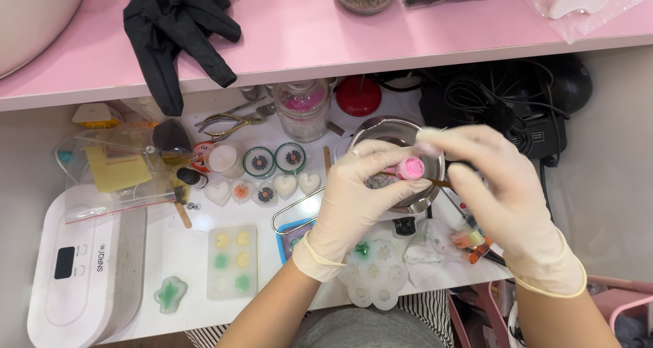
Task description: Melt wax pellets in a pot and add coloring for candle production.
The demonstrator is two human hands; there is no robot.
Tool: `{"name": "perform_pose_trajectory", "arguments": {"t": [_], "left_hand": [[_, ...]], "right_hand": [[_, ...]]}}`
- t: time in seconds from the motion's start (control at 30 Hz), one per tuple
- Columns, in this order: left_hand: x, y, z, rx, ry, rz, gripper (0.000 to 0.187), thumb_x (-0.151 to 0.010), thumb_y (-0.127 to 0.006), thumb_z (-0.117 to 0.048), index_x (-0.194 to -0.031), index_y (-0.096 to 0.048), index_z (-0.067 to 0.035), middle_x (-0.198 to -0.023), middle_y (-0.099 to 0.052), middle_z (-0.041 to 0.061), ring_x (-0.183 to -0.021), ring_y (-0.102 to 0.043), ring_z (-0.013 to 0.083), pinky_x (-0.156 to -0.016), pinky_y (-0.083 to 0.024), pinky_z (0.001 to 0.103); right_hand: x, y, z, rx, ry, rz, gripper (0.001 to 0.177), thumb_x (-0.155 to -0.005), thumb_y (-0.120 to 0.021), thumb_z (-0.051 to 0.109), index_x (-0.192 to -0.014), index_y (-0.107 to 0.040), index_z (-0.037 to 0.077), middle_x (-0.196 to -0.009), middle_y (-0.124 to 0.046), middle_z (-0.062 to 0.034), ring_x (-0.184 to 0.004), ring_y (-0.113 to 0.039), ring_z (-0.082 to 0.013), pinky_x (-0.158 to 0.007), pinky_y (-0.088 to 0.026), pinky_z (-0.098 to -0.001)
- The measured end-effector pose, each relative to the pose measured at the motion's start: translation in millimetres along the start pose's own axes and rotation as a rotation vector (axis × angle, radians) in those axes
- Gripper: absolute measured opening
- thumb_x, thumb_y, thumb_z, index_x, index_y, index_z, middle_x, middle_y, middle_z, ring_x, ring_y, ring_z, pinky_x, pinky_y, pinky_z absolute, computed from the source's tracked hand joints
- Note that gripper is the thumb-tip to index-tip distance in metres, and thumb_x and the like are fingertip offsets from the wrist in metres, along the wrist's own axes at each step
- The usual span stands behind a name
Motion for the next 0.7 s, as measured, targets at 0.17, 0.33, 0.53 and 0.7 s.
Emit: {"name": "perform_pose_trajectory", "arguments": {"t": [0.17,0.33,0.53,0.7], "left_hand": [[-7,-3,-1,-0.016,0.044,0.016,0.036,-0.08,-0.084,-0.017,-0.114,-0.077,-0.005,-0.107,-0.071,0.006,-0.1,-0.069,0.0156,-0.087,-0.058,0.028],[-7,-12,12,0.057,0.115,0.055,0.032,-0.081,-0.084,-0.02,-0.107,-0.078,-0.003,-0.1,-0.071,0.004,-0.09,-0.07,0.0109,-0.081,-0.06,0.026],[-10,-22,7,0.057,0.168,0.098,0.032,-0.08,-0.086,-0.024,-0.101,-0.079,-0.001,-0.092,-0.072,0.003,-0.084,-0.067,0.0091,-0.076,-0.057,0.025],[-9,-15,1,-0.027,0.205,0.073,0.037,-0.077,-0.086,-0.03,-0.1,-0.08,-0.003,-0.088,-0.071,0.003,-0.079,-0.064,0.01,-0.072,-0.056,0.026]], "right_hand": [[6,-8,29,0.237,0.276,-0.001,0.052,-0.08,-0.066,-0.004,-0.13,-0.065,0.008,-0.125,-0.065,-0.01,-0.116,-0.065,-0.0264,-0.101,-0.052,-0.0373],[5,-12,38,0.383,0.433,-0.05,0.053,-0.076,-0.078,0.001,-0.126,-0.064,0.007,-0.121,-0.065,-0.0085,-0.115,-0.065,-0.0304,-0.098,-0.053,-0.0424],[10,-9,32,0.442,0.457,-0.19,0.048,-0.077,-0.083,0.002,-0.12,-0.067,0.01,-0.112,-0.066,-0.0059,-0.108,-0.066,-0.0286,-0.092,-0.053,-0.0416],[4,-7,31,0.424,0.395,-0.238,0.046,-0.076,-0.081,-0.002,-0.118,-0.069,0.011,-0.108,-0.067,-0.0057,-0.104,-0.065,-0.0282,-0.09,-0.053,-0.0393]]}}
Point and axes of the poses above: each hand's wrist, its own x-axis away from the middle knuckle, its own y-axis out of the back of the hand, z = x × y, the point moved 10 cm from there along -x, towards the middle knuckle
